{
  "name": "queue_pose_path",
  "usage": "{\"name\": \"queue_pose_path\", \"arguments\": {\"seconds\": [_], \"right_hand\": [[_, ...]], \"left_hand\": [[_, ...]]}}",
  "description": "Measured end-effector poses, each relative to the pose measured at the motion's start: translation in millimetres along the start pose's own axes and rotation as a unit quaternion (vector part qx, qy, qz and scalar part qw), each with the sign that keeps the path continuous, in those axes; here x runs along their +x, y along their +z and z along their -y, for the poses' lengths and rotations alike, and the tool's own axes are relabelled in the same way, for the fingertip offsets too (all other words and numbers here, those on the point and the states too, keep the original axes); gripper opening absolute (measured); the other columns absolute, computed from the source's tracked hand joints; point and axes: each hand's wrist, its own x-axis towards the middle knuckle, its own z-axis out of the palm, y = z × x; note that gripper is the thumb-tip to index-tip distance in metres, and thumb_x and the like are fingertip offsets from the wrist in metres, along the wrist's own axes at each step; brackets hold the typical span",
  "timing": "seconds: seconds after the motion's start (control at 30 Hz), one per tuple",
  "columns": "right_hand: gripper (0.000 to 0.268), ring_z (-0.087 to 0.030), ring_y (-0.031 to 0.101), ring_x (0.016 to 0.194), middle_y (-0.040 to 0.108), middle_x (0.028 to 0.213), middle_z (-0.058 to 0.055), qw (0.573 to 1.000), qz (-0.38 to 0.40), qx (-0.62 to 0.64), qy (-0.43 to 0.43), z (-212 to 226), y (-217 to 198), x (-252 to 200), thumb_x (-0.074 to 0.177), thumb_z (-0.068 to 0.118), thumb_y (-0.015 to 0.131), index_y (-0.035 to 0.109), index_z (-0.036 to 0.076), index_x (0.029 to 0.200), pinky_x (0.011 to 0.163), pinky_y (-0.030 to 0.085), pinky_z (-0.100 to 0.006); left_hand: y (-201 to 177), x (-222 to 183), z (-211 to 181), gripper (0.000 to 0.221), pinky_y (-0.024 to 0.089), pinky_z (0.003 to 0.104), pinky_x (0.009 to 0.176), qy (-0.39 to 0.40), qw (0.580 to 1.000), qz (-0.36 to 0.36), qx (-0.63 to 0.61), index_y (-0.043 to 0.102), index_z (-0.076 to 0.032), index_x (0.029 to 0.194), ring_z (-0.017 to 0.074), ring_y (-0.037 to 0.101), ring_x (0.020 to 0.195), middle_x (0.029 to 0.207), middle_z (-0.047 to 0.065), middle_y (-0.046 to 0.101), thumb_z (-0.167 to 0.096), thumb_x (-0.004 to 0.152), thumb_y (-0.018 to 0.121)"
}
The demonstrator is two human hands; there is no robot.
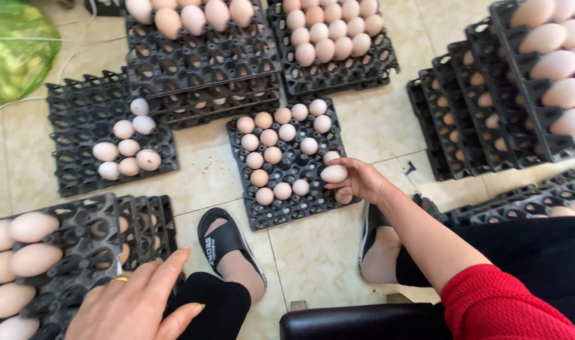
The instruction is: Picking up eggs from trays, wiping them clean with a cloth, and organizing them into stacks of trays.
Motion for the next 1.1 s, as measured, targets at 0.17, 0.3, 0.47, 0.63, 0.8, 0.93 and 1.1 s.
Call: {"name": "queue_pose_path", "arguments": {"seconds": [0.17, 0.3, 0.47, 0.63, 0.8, 0.93, 1.1], "right_hand": [[0.032, -0.032, 0.071, 0.076, 0.068, 0.096, -0.018, 0.995, -0.053, 0.078, -0.043, -9, -27, -1, 0.1, 0.038, 0.059, 0.06, 0.007, 0.11, 0.055, 0.055, -0.034], [0.015, -0.023, 0.062, 0.064, 0.063, 0.075, -0.012, 0.976, -0.132, 0.113, -0.13, -8, -42, -8, 0.094, 0.016, 0.069, 0.059, 0.006, 0.093, 0.055, 0.054, -0.035], [0.029, -0.021, 0.064, 0.071, 0.065, 0.089, -0.011, 0.936, -0.188, -0.285, -0.083, -18, -18, -28, 0.081, 0.001, 0.068, 0.066, 0.005, 0.11, 0.062, 0.053, -0.034], [0.049, -0.031, 0.07, 0.103, 0.075, 0.11, -0.01, 0.736, -0.229, -0.636, -0.031, -55, 1, -15, 0.081, 0.035, 0.069, 0.066, 0.022, 0.129, 0.09, 0.054, -0.041], [0.041, -0.028, 0.07, 0.096, 0.076, 0.105, -0.006, 0.738, -0.253, -0.62, -0.08, -58, 5, -23, 0.08, 0.029, 0.065, 0.07, 0.023, 0.12, 0.085, 0.053, -0.039], [0.051, -0.028, 0.06, 0.063, 0.068, 0.102, -0.022, 0.96, -0.214, -0.154, -0.094, -32, -8, -44, 0.079, -0.001, 0.062, 0.064, 0.003, 0.13, 0.052, 0.048, -0.036], [0.052, -0.026, 0.068, 0.087, 0.064, 0.117, -0.021, 0.976, -0.138, -0.064, -0.154, -2, -16, -26, 0.086, 0.001, 0.056, 0.055, 0.006, 0.138, 0.055, 0.052, -0.033]], "left_hand": [[-2, 5, -4, 0.091, 0.063, 0.046, 0.099, 0.004, 0.999, 0.034, -0.003, 0.013, -0.045, 0.157, 0.0238, 0.075, 0.113, 0.142, -0.013, 0.051, -0.082, 0.084, 0.055], [10, 10, 1, 0.089, 0.064, 0.047, 0.097, 0.035, 0.999, -0.02, -0.012, 0.022, -0.04, 0.155, 0.0271, 0.073, 0.113, 0.14, -0.007, 0.055, -0.078, 0.083, 0.056], [-7, 6, -7, 0.083, 0.062, 0.044, 0.095, 0.03, 0.998, -0.044, -0.035, 0.03, -0.038, 0.151, 0.0228, 0.073, 0.112, 0.13, -0.009, 0.063, -0.075, 0.083, 0.059], [-11, 9, -13, 0.084, 0.053, 0.051, 0.107, 0.045, 0.994, -0.082, -0.049, 0.033, -0.037, 0.15, 0.0236, 0.072, 0.113, 0.128, -0.008, 0.066, -0.074, 0.081, 0.064], [-35, 2, -22, 0.08, 0.06, 0.042, 0.093, 0.031, 0.998, 0.011, -0.061, 0.029, -0.038, 0.153, 0.0229, 0.075, 0.107, 0.12, -0.005, 0.07, -0.069, 0.087, 0.062], [-31, 7, -19, 0.079, 0.062, 0.043, 0.091, 0.048, 0.995, -0.005, -0.087, 0.033, -0.036, 0.152, 0.0248, 0.075, 0.106, 0.121, -0.004, 0.069, -0.066, 0.086, 0.065], [-41, 10, -31, 0.075, 0.06, 0.05, 0.087, 0.11, 0.985, -0.033, -0.127, 0.038, -0.033, 0.15, 0.0326, 0.074, 0.104, 0.125, -0.001, 0.068, -0.062, 0.087, 0.068]]}}
